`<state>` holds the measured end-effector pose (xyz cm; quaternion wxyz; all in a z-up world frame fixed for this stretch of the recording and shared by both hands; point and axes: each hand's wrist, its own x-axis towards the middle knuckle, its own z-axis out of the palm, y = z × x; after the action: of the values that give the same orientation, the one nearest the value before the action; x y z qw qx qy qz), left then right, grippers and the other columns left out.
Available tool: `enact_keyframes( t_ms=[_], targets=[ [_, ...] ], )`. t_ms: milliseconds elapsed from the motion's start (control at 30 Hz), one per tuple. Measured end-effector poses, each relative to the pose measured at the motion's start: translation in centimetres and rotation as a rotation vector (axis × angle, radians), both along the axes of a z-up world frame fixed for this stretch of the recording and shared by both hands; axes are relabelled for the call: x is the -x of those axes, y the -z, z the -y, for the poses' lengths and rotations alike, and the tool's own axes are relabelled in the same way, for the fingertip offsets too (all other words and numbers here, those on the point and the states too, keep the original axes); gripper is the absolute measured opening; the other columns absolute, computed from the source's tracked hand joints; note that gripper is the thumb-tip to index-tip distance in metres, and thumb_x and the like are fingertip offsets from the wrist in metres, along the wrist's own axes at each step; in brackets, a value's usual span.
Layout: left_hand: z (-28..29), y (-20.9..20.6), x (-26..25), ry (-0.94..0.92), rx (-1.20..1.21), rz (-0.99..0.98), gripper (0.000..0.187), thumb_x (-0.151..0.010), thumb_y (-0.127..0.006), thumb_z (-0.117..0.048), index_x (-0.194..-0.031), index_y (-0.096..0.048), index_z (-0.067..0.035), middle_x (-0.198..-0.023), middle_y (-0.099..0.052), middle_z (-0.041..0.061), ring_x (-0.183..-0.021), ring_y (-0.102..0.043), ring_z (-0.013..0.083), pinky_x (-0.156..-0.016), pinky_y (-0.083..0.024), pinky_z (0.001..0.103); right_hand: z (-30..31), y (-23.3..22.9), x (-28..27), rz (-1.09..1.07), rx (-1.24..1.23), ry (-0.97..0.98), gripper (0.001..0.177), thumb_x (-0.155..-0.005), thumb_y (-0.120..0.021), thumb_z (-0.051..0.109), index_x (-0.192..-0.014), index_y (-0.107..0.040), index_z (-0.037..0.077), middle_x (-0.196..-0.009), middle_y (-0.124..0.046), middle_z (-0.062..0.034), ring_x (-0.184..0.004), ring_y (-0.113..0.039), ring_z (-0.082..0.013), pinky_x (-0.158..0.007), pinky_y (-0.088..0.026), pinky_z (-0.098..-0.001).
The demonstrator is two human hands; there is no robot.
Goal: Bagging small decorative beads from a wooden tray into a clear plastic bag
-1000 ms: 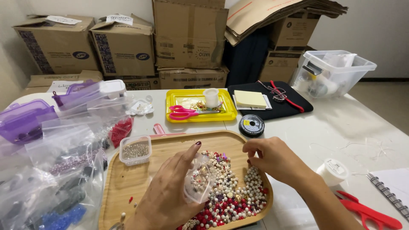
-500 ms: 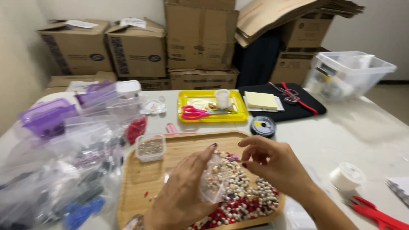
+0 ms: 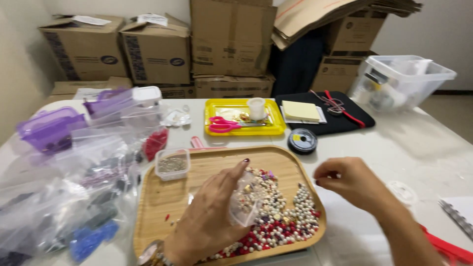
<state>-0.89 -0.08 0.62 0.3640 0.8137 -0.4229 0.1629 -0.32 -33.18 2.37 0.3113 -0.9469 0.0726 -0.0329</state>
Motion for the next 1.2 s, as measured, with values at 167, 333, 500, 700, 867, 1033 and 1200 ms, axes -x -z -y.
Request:
enact_keyframes(
  t_ms=[167,333,500,700,867,1033,1200],
  targets=[
    [0.2,0.4,-0.4,0.015,0.007,-0.041,0.112,-0.065,-0.092,-0.020,-0.155,-0.027,-0.003,-0.123,-0.064,0.017,-0.103,-0.067,0.0299,-0.092,-0.056,0.045,-2.0,1.7,-0.7,0.125,0.134,-0.197,0.015,-0.080,-0.075,0.009,-0.088,-0.086,0.014,-0.088,-0.081,0.0009,-0.080,-0.074,-0.0123,-0.076,-0.056,-0.0270],
    [0.2,0.4,-0.4,-0.003,-0.013,-0.058,0.113,-0.065,-0.092,-0.020,-0.156,-0.026,-0.002,-0.122,-0.064,0.015,-0.102,-0.067,0.0281,-0.091,-0.055,0.044,-3.1,1.9,-0.9,0.068,0.278,-0.161,0.013,-0.081,-0.072,0.012,-0.087,-0.083,0.016,-0.089,-0.080,0.0022,-0.084,-0.074,-0.0158,-0.080,-0.055,-0.0305],
    [0.1,0.6,-0.4,0.018,0.018,-0.030,0.110,-0.068,-0.090,-0.020,-0.155,-0.026,0.000,-0.124,-0.064,0.018,-0.109,-0.065,0.0320,-0.097,-0.052,0.048,-3.1,1.3,-0.5,-0.004,0.363,-0.150,0.016,-0.082,-0.068,0.015,-0.083,-0.084,0.019,-0.089,-0.079,0.0062,-0.086,-0.072,-0.0145,-0.082,-0.053,-0.0308],
    [0.1,0.3,-0.2,0.040,0.013,-0.026,0.109,-0.071,-0.087,-0.022,-0.157,-0.022,0.000,-0.125,-0.063,0.018,-0.108,-0.065,0.0314,-0.099,-0.051,0.048,-6.9,-0.5,1.3,0.331,-0.020,-0.264,0.011,-0.081,-0.079,0.005,-0.090,-0.084,0.009,-0.089,-0.083,-0.0032,-0.076,-0.078,-0.0134,-0.074,-0.071,-0.0177],
    [0.1,0.5,-0.2,0.046,0.043,0.029,0.098,-0.078,-0.080,-0.023,-0.156,-0.024,0.000,-0.127,-0.061,0.021,-0.110,-0.064,0.0346,-0.096,-0.051,0.047,-12.9,-0.9,2.5,0.537,-0.213,-0.566,0.013,-0.082,-0.081,0.004,-0.095,-0.080,0.006,-0.081,-0.072,-0.0026,-0.070,-0.066,-0.0131,-0.061,-0.055,-0.0254],
    [0.2,0.8,-0.3,-0.005,-0.022,-0.048,0.111,-0.074,-0.088,-0.027,-0.158,-0.019,-0.002,-0.124,-0.063,0.014,-0.101,-0.066,0.0267,-0.095,-0.055,0.046,-6.5,-1.4,1.6,0.472,-0.103,-0.356,0.014,-0.080,-0.081,0.007,-0.095,-0.082,0.007,-0.085,-0.080,-0.0029,-0.069,-0.071,-0.0095,-0.062,-0.060,-0.0197],
    [-0.1,0.0,0.1,0.022,-0.007,-0.023,0.108,-0.072,-0.086,-0.024,-0.157,-0.022,-0.002,-0.123,-0.062,0.018,-0.106,-0.063,0.0328,-0.096,-0.050,0.048,-3.7,0.0,1.1,0.124,0.186,-0.461,0.026,-0.073,-0.074,-0.002,-0.082,-0.087,0.019,-0.098,-0.083,0.0054,-0.091,-0.077,-0.0145,-0.084,-0.059,-0.0315]
  ],
)
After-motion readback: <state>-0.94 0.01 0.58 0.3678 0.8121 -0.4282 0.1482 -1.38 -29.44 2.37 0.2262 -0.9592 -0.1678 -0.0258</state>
